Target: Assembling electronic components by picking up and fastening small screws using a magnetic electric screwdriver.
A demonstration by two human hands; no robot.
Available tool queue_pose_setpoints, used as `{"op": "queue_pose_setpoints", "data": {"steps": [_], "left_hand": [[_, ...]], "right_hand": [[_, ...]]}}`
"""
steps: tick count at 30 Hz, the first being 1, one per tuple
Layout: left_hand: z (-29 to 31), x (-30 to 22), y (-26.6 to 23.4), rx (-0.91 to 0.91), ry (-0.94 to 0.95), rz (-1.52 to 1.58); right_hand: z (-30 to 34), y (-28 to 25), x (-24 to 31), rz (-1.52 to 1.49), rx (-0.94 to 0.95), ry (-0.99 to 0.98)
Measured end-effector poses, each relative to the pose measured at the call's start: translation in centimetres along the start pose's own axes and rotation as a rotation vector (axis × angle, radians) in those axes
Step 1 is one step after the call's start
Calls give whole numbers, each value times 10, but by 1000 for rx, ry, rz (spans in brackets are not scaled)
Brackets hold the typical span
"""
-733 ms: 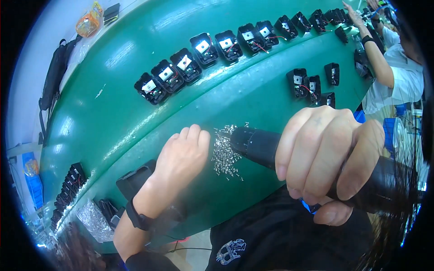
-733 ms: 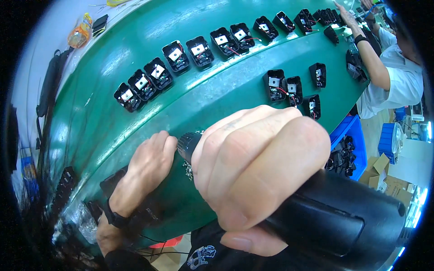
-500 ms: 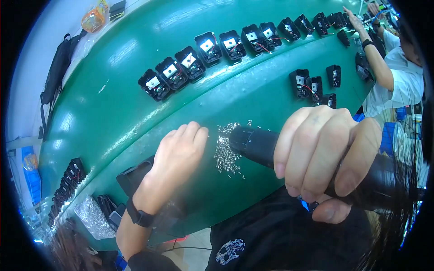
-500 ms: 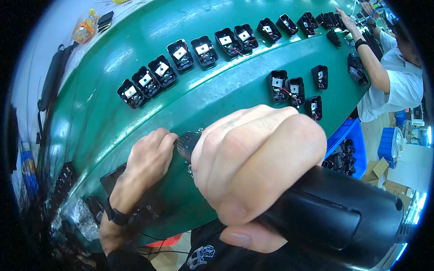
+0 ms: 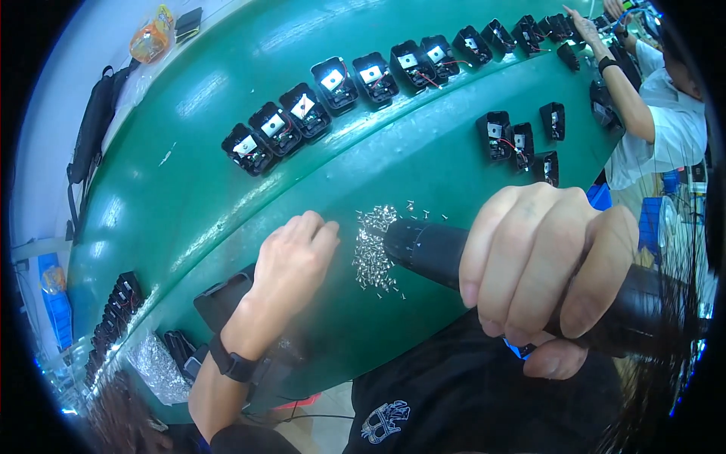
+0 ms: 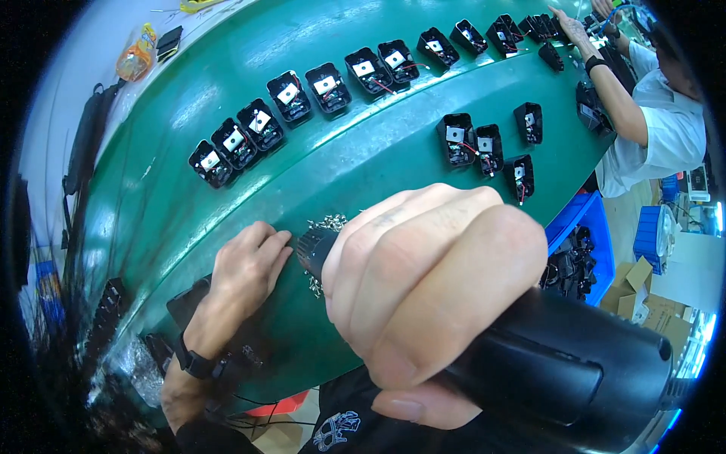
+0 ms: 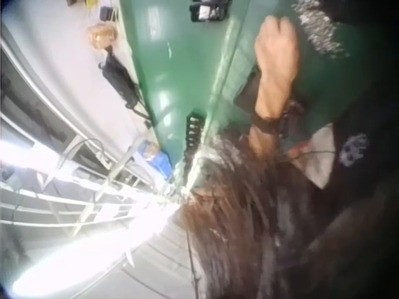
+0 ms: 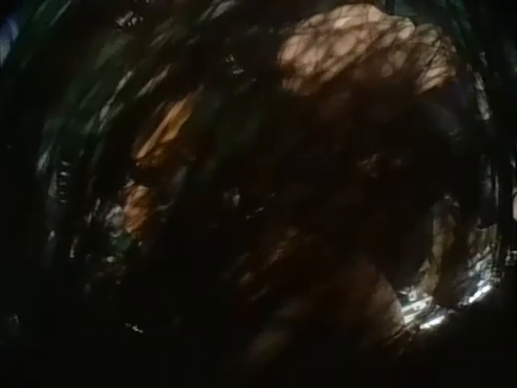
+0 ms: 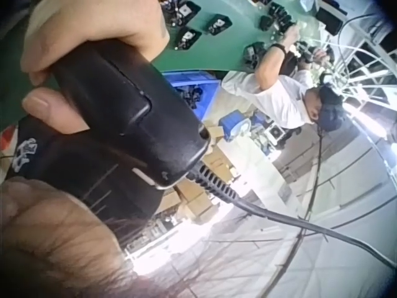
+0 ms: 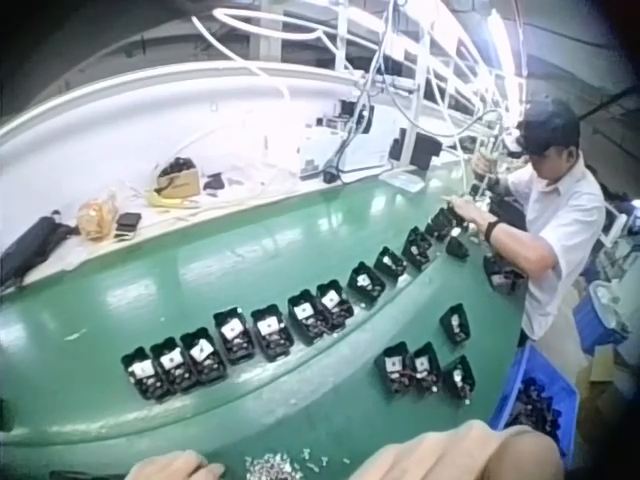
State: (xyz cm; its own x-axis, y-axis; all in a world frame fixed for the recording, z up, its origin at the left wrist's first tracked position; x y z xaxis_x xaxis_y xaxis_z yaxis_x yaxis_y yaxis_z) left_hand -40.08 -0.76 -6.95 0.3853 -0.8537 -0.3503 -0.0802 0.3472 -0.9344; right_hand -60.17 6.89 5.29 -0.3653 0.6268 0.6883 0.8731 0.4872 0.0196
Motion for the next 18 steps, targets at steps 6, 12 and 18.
{"op": "queue_pose_setpoints", "data": {"steps": [6,12,18], "left_hand": [[0,3,0,9,7,-49],[-1,2,3,-86,-56,0],[7,-12,-18,-391,-366,1321]], "right_hand": [[1,0,4,-7,-2,21],[4,1,-6,-19,-18,-12],[-9,3,-4,-23,-12,-52]]}}
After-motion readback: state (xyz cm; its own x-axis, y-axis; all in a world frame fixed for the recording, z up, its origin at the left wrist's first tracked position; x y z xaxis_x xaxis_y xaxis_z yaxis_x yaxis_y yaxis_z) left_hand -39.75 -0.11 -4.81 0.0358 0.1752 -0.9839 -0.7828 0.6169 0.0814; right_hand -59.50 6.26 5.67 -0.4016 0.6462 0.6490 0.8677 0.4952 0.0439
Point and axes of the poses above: each hand's wrist, its own z-axis away from the middle knuckle, its own y-axis out of the palm, x = y × z, the point moved 4 cm from there along -z, towards the middle knuckle, and after that the axes turned 11 degrees about x, right-handed, at the moved point
